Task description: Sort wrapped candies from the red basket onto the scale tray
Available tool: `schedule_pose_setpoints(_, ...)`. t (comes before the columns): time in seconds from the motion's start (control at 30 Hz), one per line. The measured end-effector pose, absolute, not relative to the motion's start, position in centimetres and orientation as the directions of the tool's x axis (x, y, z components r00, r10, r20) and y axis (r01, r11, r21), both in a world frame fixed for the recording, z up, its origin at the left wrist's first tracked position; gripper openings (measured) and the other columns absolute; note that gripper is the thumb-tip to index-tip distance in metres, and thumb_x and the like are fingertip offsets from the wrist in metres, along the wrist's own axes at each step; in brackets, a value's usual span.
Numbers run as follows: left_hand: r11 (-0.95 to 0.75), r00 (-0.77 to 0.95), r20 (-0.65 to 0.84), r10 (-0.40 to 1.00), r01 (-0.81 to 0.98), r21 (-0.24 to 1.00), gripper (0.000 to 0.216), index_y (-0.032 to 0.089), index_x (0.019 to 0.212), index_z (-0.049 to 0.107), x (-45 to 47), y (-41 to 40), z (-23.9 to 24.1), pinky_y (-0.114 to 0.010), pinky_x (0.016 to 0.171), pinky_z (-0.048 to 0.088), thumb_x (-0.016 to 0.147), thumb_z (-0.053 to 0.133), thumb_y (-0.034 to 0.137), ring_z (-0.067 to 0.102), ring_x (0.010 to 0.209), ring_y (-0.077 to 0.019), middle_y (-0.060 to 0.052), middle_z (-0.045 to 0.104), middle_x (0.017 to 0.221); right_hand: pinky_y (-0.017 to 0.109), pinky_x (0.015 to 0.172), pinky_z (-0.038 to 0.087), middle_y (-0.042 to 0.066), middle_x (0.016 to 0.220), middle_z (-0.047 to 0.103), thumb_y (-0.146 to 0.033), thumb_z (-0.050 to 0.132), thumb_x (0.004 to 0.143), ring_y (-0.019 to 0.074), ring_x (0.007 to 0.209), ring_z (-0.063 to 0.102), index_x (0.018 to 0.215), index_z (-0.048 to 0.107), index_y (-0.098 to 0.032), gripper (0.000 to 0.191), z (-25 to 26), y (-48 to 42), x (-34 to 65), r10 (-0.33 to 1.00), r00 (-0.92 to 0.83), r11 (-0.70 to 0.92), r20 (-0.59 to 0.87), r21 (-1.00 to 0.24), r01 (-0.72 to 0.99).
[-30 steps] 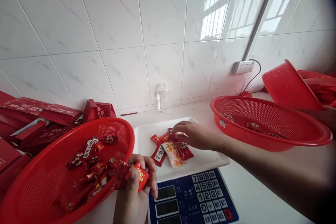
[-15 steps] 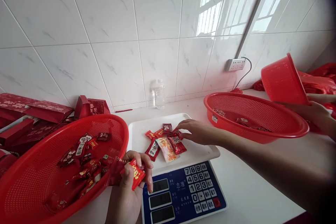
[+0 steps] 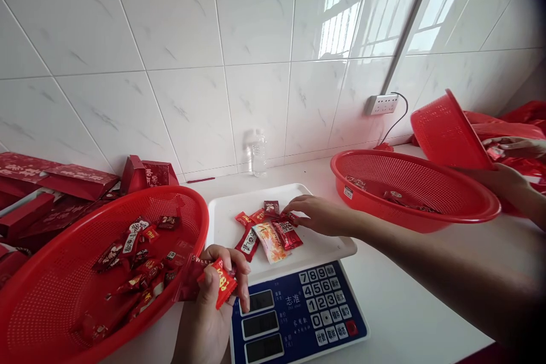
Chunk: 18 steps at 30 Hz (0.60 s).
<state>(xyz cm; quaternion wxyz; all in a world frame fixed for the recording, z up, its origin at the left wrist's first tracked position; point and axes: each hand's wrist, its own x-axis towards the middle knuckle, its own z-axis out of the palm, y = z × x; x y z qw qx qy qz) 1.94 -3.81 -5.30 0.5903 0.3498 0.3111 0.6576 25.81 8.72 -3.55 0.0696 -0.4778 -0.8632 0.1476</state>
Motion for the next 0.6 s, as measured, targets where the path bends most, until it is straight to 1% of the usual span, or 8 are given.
schedule_pose_setpoints(0.17,-0.114,-0.054,0.101,0.993,-0.556,0.823,0.044,0.021,0.07,0.057,1.9,-3.7,-5.5,-0.018,0.049,0.044,0.071,0.078,0.06,0.053,0.051,-0.0089,0.002,0.061,0.069,0.044,0.092,0.052,0.01,0.121,0.07,-0.012,0.053,0.089,0.0293,0.111,0.064,0.119,0.072,-0.023,0.037,-3.5,8.6,25.8,0.846,-0.534,0.501,-0.018,-0.32,0.804)
schedule_pose_setpoints(0.27,-0.114,-0.06,0.098,0.993,-0.552,0.826,0.044,0.021,0.07,0.057,1.8,-3.7,-5.5,-0.018,0.049,0.044,0.071,0.078,0.06,0.052,0.051,-0.0089,0.002,0.06,0.069,0.041,0.09,0.053,0.008,0.12,0.071,-0.009,0.053,0.087,0.0279,0.111,0.064,0.117,0.073,-0.026,0.04,-3.5,8.7,25.8,0.841,-0.541,0.508,-0.012,-0.325,0.797)
schedule_pose_setpoints(0.37,-0.111,-0.062,0.092,0.994,-0.554,0.825,0.044,0.021,0.07,0.057,1.8,-3.7,-5.5,-0.018,0.049,0.044,0.071,0.078,0.06,0.052,0.052,-0.009,0.002,0.06,0.069,0.04,0.087,0.054,0.008,0.118,0.072,-0.011,0.053,0.089,0.0273,0.108,0.066,0.113,0.075,-0.026,0.036,-3.4,8.8,25.7,0.84,-0.543,0.514,-0.001,-0.325,0.794)
schedule_pose_setpoints(0.47,-0.113,-0.054,0.099,0.994,-0.553,0.825,0.044,0.021,0.07,0.057,1.9,-3.8,-5.5,-0.018,0.049,0.044,0.071,0.078,0.06,0.053,0.052,-0.0092,0.002,0.061,0.069,0.042,0.095,0.052,0.01,0.125,0.069,-0.015,0.049,0.094,0.0281,0.115,0.063,0.121,0.071,-0.023,0.036,-3.3,8.8,25.2,0.834,-0.551,0.53,0.024,-0.317,0.787)
schedule_pose_setpoints(0.6,-0.114,-0.054,0.1,0.993,-0.548,0.828,0.045,0.021,0.07,0.057,1.9,-3.8,-5.3,-0.018,0.049,0.044,0.071,0.078,0.061,0.052,0.052,-0.0092,0.002,0.062,0.069,0.041,0.11,0.042,0.009,0.142,0.059,-0.009,0.045,0.094,0.0258,0.132,0.052,0.136,0.062,-0.023,0.047,-3.5,9.1,24.0,0.798,-0.601,0.583,0.038,-0.298,0.756)
